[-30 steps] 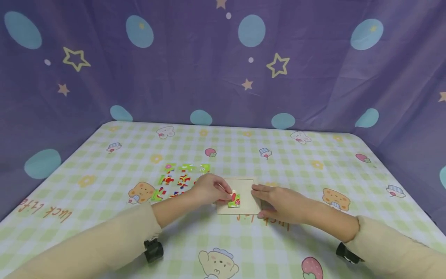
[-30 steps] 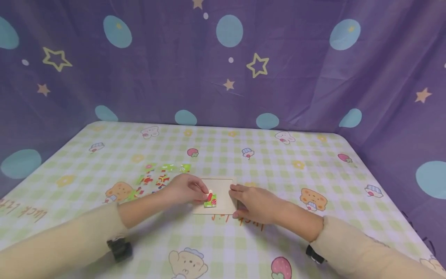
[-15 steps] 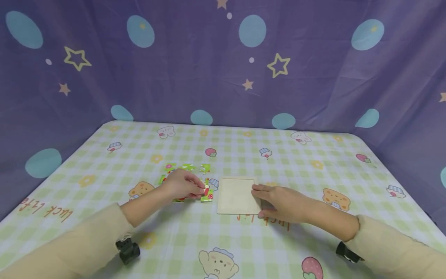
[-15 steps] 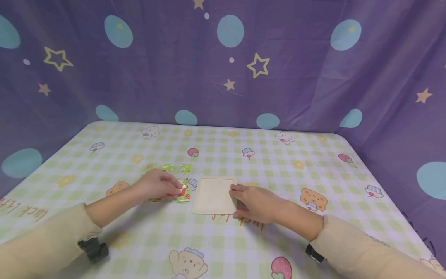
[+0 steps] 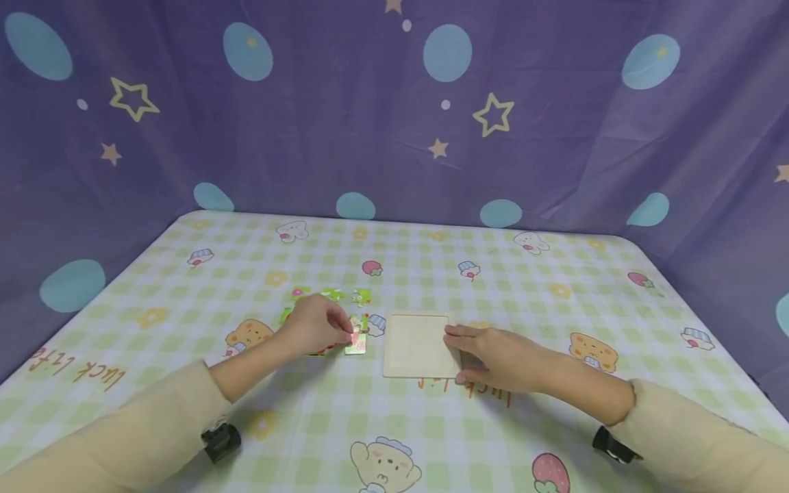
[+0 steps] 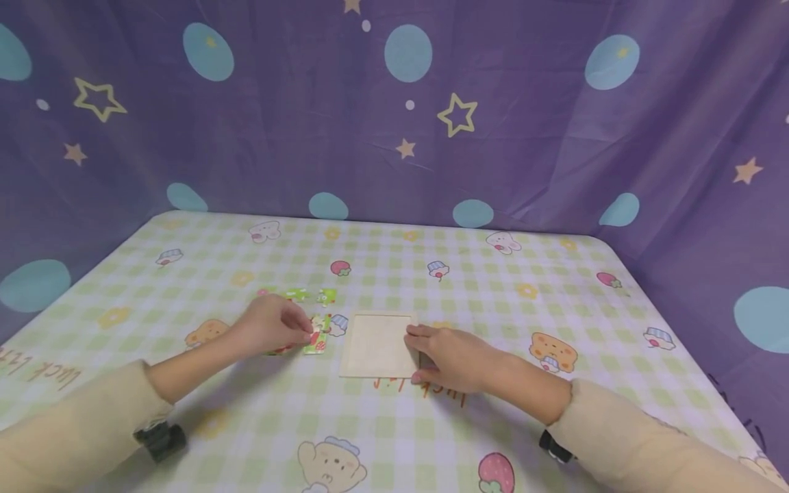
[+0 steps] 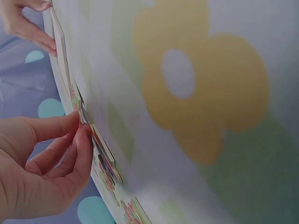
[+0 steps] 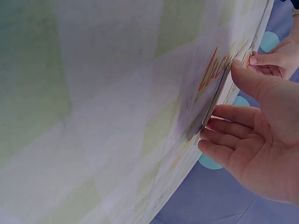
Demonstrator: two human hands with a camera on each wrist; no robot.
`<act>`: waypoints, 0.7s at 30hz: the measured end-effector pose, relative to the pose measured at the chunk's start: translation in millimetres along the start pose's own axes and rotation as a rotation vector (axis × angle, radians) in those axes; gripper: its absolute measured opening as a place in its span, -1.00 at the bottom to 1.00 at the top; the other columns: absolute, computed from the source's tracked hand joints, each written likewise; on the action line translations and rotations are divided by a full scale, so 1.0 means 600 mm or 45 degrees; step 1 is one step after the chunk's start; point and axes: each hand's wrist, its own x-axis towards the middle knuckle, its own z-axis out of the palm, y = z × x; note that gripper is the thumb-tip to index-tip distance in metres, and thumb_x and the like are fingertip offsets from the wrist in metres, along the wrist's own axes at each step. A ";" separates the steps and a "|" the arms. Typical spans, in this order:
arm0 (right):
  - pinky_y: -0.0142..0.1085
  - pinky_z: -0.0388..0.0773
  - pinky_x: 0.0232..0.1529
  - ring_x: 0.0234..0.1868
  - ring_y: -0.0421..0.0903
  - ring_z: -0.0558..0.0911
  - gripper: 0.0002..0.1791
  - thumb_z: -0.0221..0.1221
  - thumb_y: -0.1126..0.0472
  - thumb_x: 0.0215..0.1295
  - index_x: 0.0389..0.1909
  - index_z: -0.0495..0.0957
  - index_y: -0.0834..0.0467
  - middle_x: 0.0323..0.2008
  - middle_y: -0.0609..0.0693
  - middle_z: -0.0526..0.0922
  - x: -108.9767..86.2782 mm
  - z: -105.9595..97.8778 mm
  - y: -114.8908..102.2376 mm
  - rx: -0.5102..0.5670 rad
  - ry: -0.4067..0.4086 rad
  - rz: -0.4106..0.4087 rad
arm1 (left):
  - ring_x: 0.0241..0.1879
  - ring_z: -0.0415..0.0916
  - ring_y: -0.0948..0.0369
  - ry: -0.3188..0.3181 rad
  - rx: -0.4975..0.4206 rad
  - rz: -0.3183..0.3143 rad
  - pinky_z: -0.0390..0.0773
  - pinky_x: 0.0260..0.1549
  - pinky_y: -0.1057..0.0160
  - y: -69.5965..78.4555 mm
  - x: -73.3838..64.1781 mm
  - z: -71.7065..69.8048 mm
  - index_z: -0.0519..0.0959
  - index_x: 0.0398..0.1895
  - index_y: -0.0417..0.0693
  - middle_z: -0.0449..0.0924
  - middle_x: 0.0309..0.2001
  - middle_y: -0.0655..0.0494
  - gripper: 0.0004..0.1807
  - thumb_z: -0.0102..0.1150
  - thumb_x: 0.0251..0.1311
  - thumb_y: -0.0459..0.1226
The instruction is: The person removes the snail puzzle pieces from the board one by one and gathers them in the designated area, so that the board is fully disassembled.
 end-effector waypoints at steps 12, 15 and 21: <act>-0.03 0.43 0.26 0.39 0.14 0.35 -0.32 0.19 -0.01 0.29 0.35 0.31 0.23 0.42 0.14 0.27 -0.004 -0.002 0.000 0.011 -0.009 0.007 | -0.50 0.48 0.29 -0.003 0.049 0.124 0.47 -0.47 0.37 0.004 -0.004 0.009 0.67 -0.56 -0.13 0.68 -0.50 0.08 -0.91 0.34 -0.03 -0.47; -0.04 0.44 0.25 0.39 0.14 0.35 -0.32 0.19 -0.01 0.29 0.35 0.32 0.24 0.42 0.14 0.28 -0.004 -0.001 0.000 0.013 -0.007 0.003 | -0.47 0.48 0.28 -0.002 0.076 0.134 0.47 -0.47 0.38 0.006 -0.006 0.009 0.67 -0.56 -0.12 0.67 -0.47 0.08 -0.90 0.34 -0.03 -0.47; -0.04 0.44 0.25 0.39 0.14 0.35 -0.32 0.20 -0.01 0.28 0.34 0.33 0.24 0.42 0.15 0.29 -0.004 0.000 0.002 0.017 0.007 -0.010 | -0.45 0.49 0.29 -0.013 0.066 0.124 0.48 -0.45 0.38 0.005 -0.004 0.005 0.68 -0.53 -0.12 0.67 -0.46 0.08 -0.93 0.35 -0.01 -0.44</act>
